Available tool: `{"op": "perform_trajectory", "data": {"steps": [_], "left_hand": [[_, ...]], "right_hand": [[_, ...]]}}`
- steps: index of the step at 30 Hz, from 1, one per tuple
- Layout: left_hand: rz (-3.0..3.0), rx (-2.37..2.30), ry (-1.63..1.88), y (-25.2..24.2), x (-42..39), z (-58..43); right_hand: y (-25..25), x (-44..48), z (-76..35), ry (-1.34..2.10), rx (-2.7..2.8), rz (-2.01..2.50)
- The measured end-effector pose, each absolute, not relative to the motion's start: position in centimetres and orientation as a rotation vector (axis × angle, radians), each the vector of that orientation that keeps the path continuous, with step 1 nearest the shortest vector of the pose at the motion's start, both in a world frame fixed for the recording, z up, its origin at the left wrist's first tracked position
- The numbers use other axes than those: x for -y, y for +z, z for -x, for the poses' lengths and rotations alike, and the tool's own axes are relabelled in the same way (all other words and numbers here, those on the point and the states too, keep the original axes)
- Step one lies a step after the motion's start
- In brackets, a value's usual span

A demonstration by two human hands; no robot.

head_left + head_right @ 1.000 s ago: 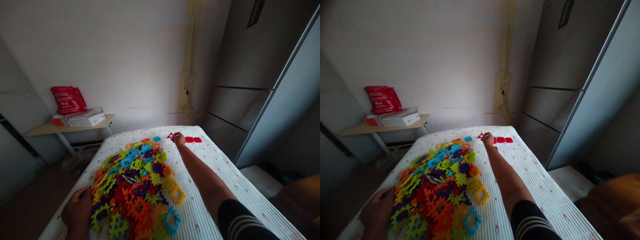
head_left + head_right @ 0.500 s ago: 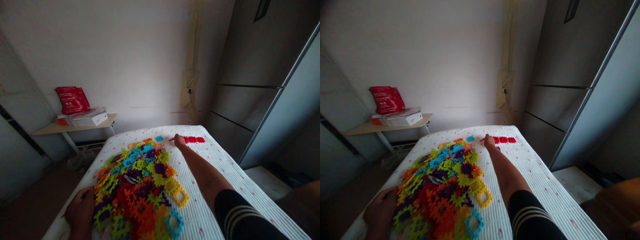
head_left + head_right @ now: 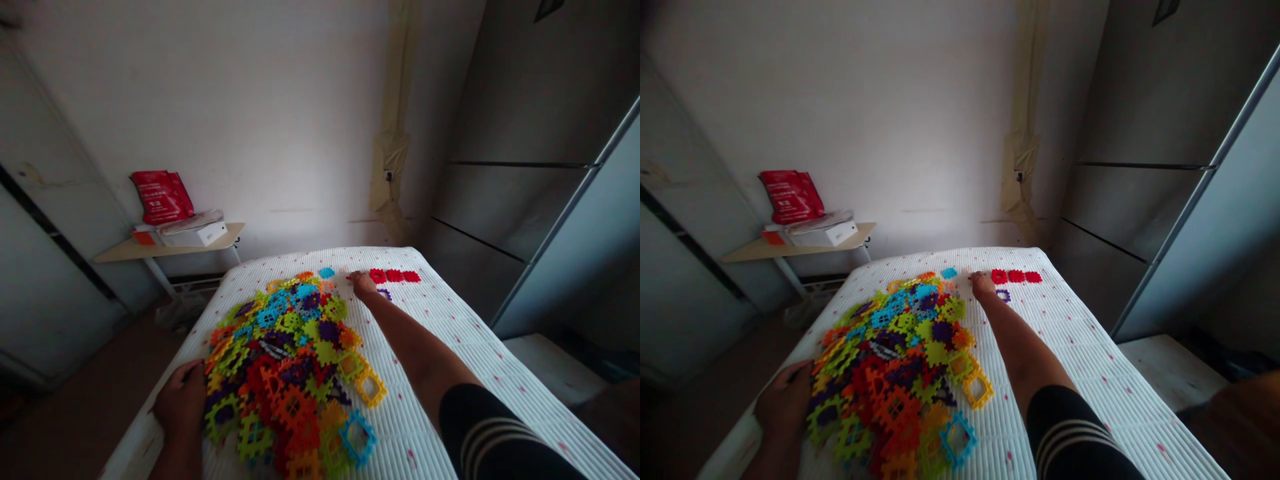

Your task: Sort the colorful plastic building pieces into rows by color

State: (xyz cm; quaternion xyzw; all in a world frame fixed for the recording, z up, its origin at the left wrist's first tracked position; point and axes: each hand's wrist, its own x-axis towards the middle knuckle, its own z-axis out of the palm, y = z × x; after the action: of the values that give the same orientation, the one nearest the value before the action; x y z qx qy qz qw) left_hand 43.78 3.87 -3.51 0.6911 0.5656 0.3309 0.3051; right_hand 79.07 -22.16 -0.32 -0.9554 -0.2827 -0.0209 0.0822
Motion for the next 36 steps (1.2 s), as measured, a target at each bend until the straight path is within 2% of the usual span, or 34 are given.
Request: {"op": "perform_trajectory", "data": {"steps": [23,29,36], "left_hand": [[-1.829,-1.491,0.906,-3.1,-3.4,-43.7],[-1.815,-1.472,0.914,-3.7,-3.8,-43.7],[-1.797,-1.458,0.939,-4.1,-4.0,-43.8]], "right_hand": [[-0.3,22.7,-77.0,-0.164,0.933,2.849],[0.5,23.6,-75.4,-0.207,0.947,2.72],[0.7,27.1,-69.2,-0.061,1.229,2.43]]}}
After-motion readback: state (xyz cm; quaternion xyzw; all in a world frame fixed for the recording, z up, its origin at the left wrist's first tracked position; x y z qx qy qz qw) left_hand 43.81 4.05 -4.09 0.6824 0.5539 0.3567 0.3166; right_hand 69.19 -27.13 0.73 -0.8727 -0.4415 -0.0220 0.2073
